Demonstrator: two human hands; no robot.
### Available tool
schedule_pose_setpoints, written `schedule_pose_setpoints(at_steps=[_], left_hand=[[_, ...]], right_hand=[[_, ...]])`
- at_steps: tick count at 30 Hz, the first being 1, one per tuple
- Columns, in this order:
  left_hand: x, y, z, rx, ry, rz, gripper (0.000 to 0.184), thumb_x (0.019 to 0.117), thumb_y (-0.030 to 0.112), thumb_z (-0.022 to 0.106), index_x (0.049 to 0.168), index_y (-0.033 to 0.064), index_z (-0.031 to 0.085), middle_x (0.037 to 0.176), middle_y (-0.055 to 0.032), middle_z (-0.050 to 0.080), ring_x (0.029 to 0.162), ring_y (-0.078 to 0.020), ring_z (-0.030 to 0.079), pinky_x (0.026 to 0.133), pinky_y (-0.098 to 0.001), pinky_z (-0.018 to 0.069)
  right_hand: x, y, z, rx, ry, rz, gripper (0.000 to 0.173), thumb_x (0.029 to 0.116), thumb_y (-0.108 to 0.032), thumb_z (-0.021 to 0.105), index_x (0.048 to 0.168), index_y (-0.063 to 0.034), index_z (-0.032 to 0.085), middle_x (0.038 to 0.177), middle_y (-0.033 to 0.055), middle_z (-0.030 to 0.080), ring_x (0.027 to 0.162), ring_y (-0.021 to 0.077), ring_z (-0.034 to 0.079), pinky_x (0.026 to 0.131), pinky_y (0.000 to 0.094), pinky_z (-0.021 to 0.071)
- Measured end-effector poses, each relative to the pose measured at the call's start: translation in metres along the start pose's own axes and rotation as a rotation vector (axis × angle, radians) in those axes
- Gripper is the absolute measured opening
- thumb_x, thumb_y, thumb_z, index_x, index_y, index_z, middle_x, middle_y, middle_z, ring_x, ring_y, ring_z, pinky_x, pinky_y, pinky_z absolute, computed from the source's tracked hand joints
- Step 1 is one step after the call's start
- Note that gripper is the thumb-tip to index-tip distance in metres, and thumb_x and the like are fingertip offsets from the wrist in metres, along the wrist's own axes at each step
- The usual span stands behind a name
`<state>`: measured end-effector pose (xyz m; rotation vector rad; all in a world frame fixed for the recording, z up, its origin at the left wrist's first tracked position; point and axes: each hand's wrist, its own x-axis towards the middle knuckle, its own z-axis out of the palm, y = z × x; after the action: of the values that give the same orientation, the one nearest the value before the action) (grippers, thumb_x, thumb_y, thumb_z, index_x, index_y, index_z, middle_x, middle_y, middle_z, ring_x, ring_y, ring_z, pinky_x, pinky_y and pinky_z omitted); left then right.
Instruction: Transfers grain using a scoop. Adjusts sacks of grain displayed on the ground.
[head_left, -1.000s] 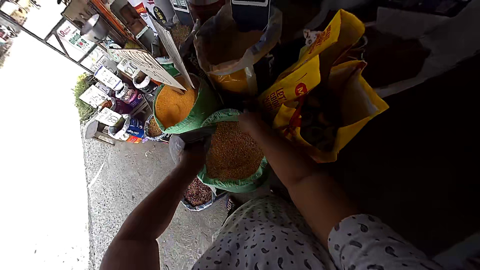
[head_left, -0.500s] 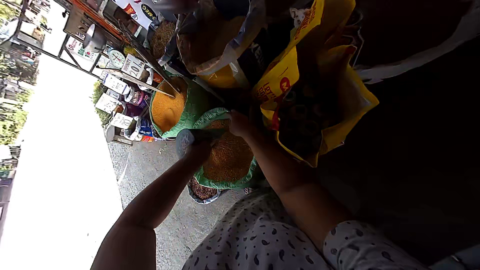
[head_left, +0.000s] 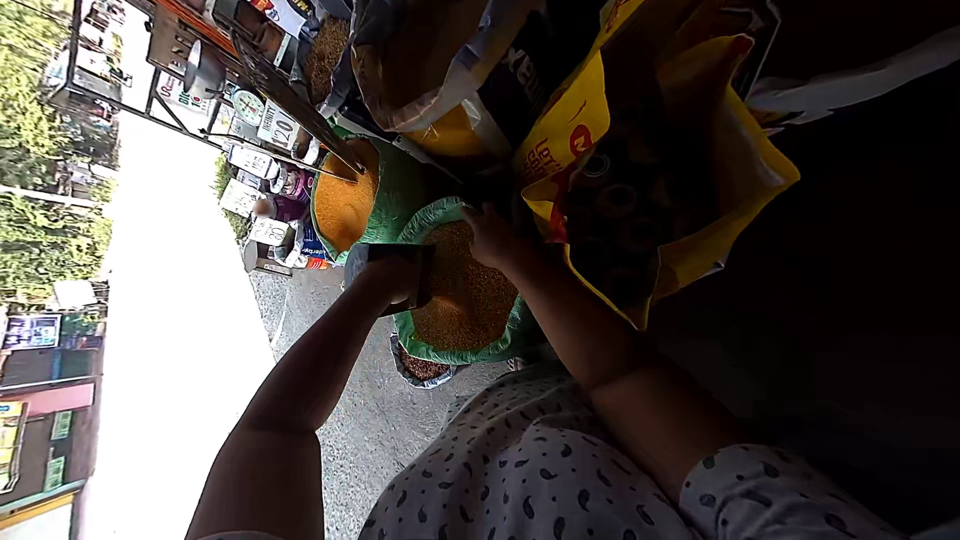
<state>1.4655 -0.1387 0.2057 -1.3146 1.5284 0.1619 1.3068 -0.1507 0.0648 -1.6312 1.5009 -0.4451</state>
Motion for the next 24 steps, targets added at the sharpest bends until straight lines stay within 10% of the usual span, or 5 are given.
schedule_pose_setpoints(at_steps=[7,13,19,24], left_hand=[[0.03,0.04,0.046,0.205,-0.029,-0.059,0.031,0.0994,-0.003,0.05,0.129,-0.0095,0.058,0.129,-0.0277,0.059,0.113,-0.0451,0.063,0.084,-0.0587,0.0563],[0.035,0.012,0.061,0.231,-0.295,0.128,0.017,0.0883,0.014,0.068,0.101,0.0031,0.072,0.103,-0.0191,0.07,0.099,-0.0396,0.068,0.078,-0.0663,0.0522],[-0.014,-0.03,0.034,-0.103,-0.176,0.244,0.028,0.1061,0.024,0.057,0.13,0.0142,0.067,0.115,-0.0198,0.069,0.111,-0.0397,0.066,0.094,-0.0652,0.0487],[-0.041,-0.039,0.038,-0.139,-0.173,0.217,0.033,0.1049,0.033,0.057,0.107,0.0036,0.072,0.099,-0.0186,0.07,0.096,-0.0361,0.067,0.085,-0.0608,0.0507]], right_hand=[[-0.048,0.006,0.004,-0.099,-0.116,0.114,0.077,0.0902,-0.006,0.067,0.16,-0.0171,0.037,0.152,0.0321,0.037,0.115,0.0508,0.06,0.088,0.0617,0.0554],[-0.075,0.008,0.0,-0.132,-0.184,0.14,0.084,0.095,-0.015,0.067,0.165,-0.019,0.022,0.15,0.0329,0.038,0.119,0.0487,0.059,0.093,0.0597,0.0539],[-0.098,0.012,0.006,-0.145,-0.152,0.13,0.099,0.0919,-0.019,0.073,0.167,-0.0239,0.009,0.148,0.0362,0.038,0.12,0.052,0.057,0.093,0.0607,0.0534],[-0.123,0.021,0.025,-0.089,-0.045,0.177,0.106,0.0904,-0.012,0.073,0.167,-0.0206,0.0,0.145,0.0358,0.043,0.123,0.052,0.056,0.094,0.0624,0.0526]])
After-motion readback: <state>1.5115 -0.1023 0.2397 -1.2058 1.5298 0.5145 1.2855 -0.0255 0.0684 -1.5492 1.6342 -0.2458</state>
